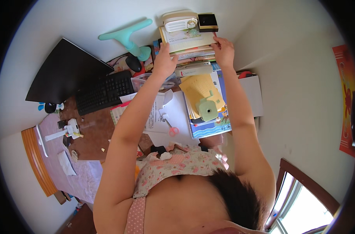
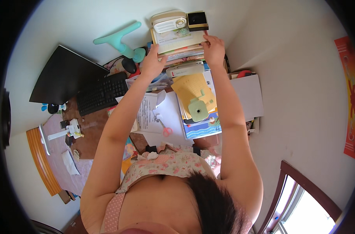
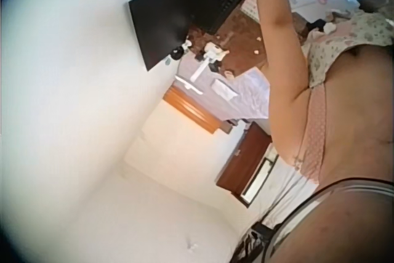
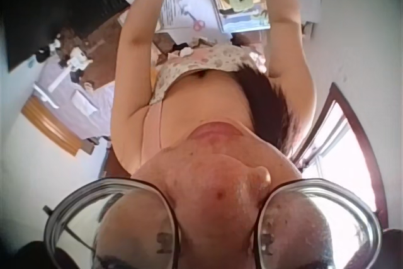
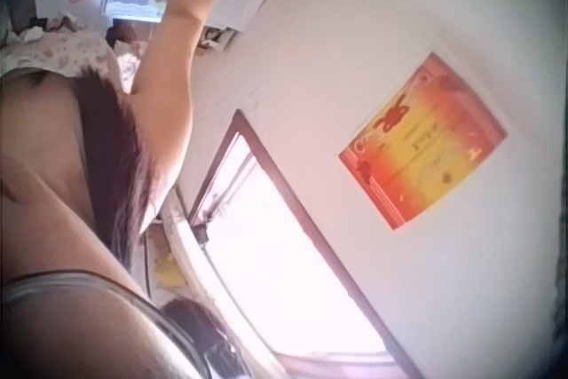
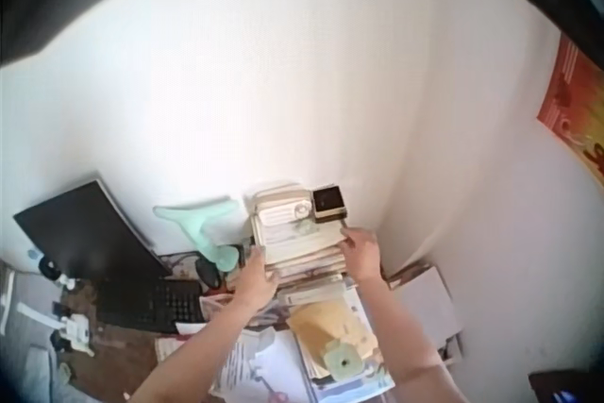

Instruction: The person organizes a cluttered desk by sorting through papers, books, and small items. They move stacks of books, handle a small box, and place items into a drawer or off the desk surface.

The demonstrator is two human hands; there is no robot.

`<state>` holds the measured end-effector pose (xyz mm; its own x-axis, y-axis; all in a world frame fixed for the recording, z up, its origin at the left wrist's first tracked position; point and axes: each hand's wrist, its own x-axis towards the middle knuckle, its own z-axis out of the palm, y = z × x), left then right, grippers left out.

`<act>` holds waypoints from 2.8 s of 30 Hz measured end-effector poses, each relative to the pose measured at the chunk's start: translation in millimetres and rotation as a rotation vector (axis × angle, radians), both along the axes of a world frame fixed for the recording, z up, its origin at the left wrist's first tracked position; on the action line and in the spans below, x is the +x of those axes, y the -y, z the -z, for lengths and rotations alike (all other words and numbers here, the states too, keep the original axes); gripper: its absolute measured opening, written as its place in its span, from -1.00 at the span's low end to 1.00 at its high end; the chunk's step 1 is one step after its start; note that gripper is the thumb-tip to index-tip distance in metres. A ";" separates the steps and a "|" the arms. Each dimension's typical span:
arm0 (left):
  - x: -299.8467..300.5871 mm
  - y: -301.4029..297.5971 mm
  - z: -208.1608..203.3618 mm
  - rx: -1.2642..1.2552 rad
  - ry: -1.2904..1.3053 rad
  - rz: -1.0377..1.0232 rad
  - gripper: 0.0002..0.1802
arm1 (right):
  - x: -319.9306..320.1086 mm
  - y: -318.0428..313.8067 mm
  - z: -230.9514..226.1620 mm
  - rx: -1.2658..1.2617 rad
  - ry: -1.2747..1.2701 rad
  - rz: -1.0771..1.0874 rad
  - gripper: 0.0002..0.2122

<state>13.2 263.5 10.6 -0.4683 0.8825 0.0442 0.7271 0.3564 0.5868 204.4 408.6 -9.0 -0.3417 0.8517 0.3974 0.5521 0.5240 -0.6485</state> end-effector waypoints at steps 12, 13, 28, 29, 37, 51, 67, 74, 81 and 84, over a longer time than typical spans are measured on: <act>-4.8 -11.6 -6.0 0.054 0.185 -0.038 -0.28 | -20.8 -38.9 -22.3 -0.098 -0.141 0.048 -0.61; -6.5 -11.7 -4.0 0.060 0.176 -0.036 -0.29 | -25.0 -39.0 -26.0 -0.125 -0.141 0.062 -0.62; -17.8 -17.6 -7.5 0.118 0.159 0.022 -0.16 | -28.0 -48.0 -9.2 -0.217 -0.360 0.020 -0.69; -19.5 -18.4 -10.3 0.087 0.190 0.032 -0.14 | -27.1 -50.0 -6.8 -0.247 -0.378 0.014 -0.69; -26.1 -17.8 -8.7 -0.007 0.220 0.029 -0.08 | -36.6 -46.1 -4.7 -0.290 -0.369 -0.011 -0.67; -16.4 -24.1 -5.2 -0.088 0.074 0.005 -0.16 | -33.1 -39.6 7.8 -0.209 -0.204 -0.064 -0.41; -55.0 53.0 39.1 0.312 0.484 0.001 -0.36 | 26.3 41.2 -7.8 -0.173 -0.156 -0.028 -0.49; -31.0 152.9 51.3 0.267 0.770 -0.178 -0.63 | 35.5 60.7 26.8 0.052 0.342 -0.447 -0.53; -16.3 177.6 31.8 0.236 0.805 -0.209 -0.70 | 30.7 58.6 20.7 0.047 0.488 -0.608 -0.61; -20.2 189.3 37.8 0.273 0.796 -0.240 -0.71 | 35.7 60.9 3.3 0.101 0.357 -0.603 -0.63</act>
<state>-7.0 74.2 -27.2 -0.6219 0.7623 -0.1794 -0.0114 0.2202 0.9754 240.1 347.7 -12.2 -0.8661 0.4382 0.2406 0.3168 0.8534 -0.4139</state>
